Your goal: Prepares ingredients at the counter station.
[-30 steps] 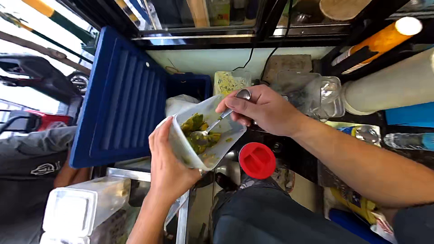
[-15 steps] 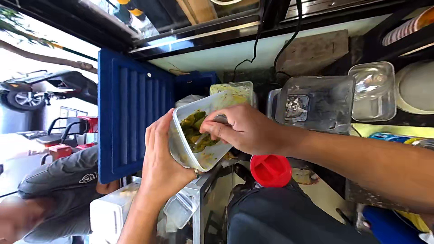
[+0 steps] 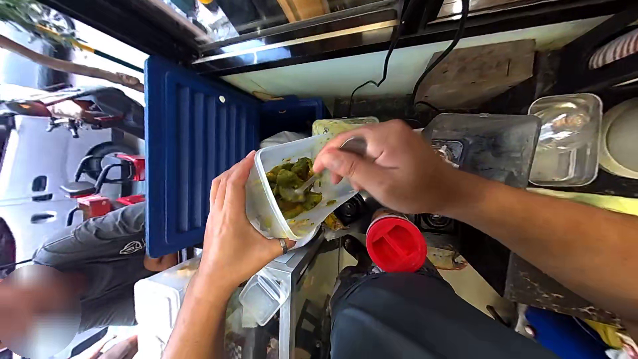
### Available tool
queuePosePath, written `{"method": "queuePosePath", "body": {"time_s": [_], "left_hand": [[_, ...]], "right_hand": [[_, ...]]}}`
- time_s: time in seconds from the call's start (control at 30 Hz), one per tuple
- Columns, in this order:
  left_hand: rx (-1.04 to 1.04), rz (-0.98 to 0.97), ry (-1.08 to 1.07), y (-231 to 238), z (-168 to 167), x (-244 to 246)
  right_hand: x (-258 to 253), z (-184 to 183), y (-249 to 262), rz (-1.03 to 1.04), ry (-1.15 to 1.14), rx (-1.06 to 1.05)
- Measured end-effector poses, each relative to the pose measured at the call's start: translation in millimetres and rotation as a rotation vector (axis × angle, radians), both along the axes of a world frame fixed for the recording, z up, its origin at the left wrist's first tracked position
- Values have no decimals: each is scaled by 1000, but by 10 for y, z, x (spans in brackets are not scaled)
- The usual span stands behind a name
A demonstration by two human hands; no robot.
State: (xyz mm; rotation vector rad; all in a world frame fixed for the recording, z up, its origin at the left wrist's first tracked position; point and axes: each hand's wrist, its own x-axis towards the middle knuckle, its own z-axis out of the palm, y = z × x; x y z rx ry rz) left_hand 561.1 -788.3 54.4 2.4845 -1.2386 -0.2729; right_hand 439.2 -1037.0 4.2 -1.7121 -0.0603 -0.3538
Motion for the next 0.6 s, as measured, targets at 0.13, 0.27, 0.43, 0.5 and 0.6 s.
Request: {"method": "queuePosePath", "body": {"time_s": [0.13,0.27,0.43,0.5,0.6], "left_hand": [[37,5,8,-54,29,-14],[73,33,25,-83,68,3],[149,31,8,-243,138,4],[176,29,-10,-233,151,13],[225,29,-34,-254,172,36]], "right_hand": [[54,-287,89,74,36,-138],[43,-184,-19,-35,29,-49],[79,-471,-5,37,70,-163],[53,-484,-114,3,81,-144],[11,-445,-281,-24,146,-118]]}}
